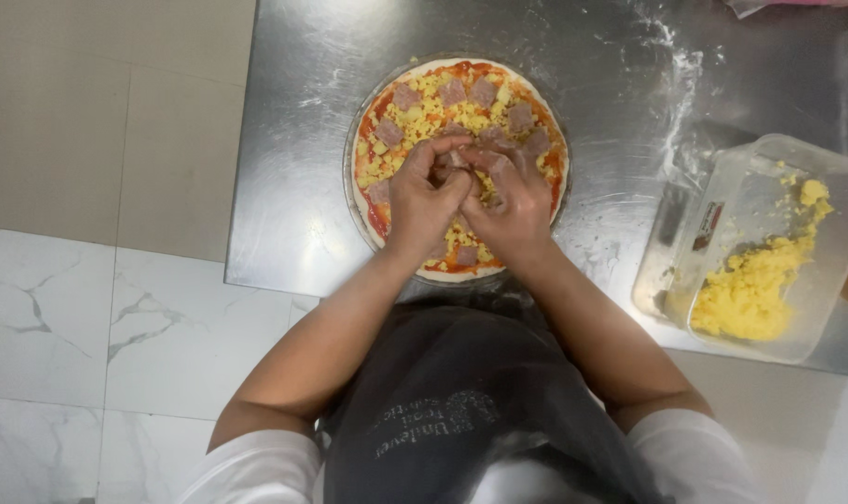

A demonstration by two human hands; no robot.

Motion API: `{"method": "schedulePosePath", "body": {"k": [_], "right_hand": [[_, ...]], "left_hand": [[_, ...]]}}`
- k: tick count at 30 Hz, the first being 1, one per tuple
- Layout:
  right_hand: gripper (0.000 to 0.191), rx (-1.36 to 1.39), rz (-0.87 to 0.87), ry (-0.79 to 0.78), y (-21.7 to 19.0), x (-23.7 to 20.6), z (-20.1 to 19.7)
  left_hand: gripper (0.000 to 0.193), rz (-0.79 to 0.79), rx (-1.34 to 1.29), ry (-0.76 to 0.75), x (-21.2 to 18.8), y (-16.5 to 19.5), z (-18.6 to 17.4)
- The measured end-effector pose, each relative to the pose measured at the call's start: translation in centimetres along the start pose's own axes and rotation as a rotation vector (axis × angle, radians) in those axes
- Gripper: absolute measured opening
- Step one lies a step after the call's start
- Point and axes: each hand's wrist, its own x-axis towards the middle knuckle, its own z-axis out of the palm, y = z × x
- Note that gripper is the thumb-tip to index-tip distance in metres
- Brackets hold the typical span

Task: The person spreads shredded cheese over a pizza base already covered with tomato sauce, then places slices of processed meat on top. The pizza remains on the metal countertop throughout the clip.

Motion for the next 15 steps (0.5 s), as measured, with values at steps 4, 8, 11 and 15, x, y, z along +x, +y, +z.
{"method": "schedulePosePath", "body": {"k": [4,8,11,15], "right_hand": [[0.037,-0.058,-0.038,0.017,-0.2,-0.3,0.2],[0.035,-0.11,-0.04,0.038,0.0,-0.9,0.5],[0.034,-0.141,-0.076,0.051,0.5,-1.4,0.8],[0.025,-0.123,-0.138,0.088,2.0,-1.2,1.5]], "left_hand": [[0.035,0.095,0.099,-0.004,-0.2,0.3,-0.1],[0.032,0.111,0.071,-0.002,-0.5,0.1,0.1],[0.031,0.149,0.166,0.023,-0.6,-0.2,0.3],[0.035,0.006,0.217,-0.017,-0.6,-0.4,-0.3]]}}
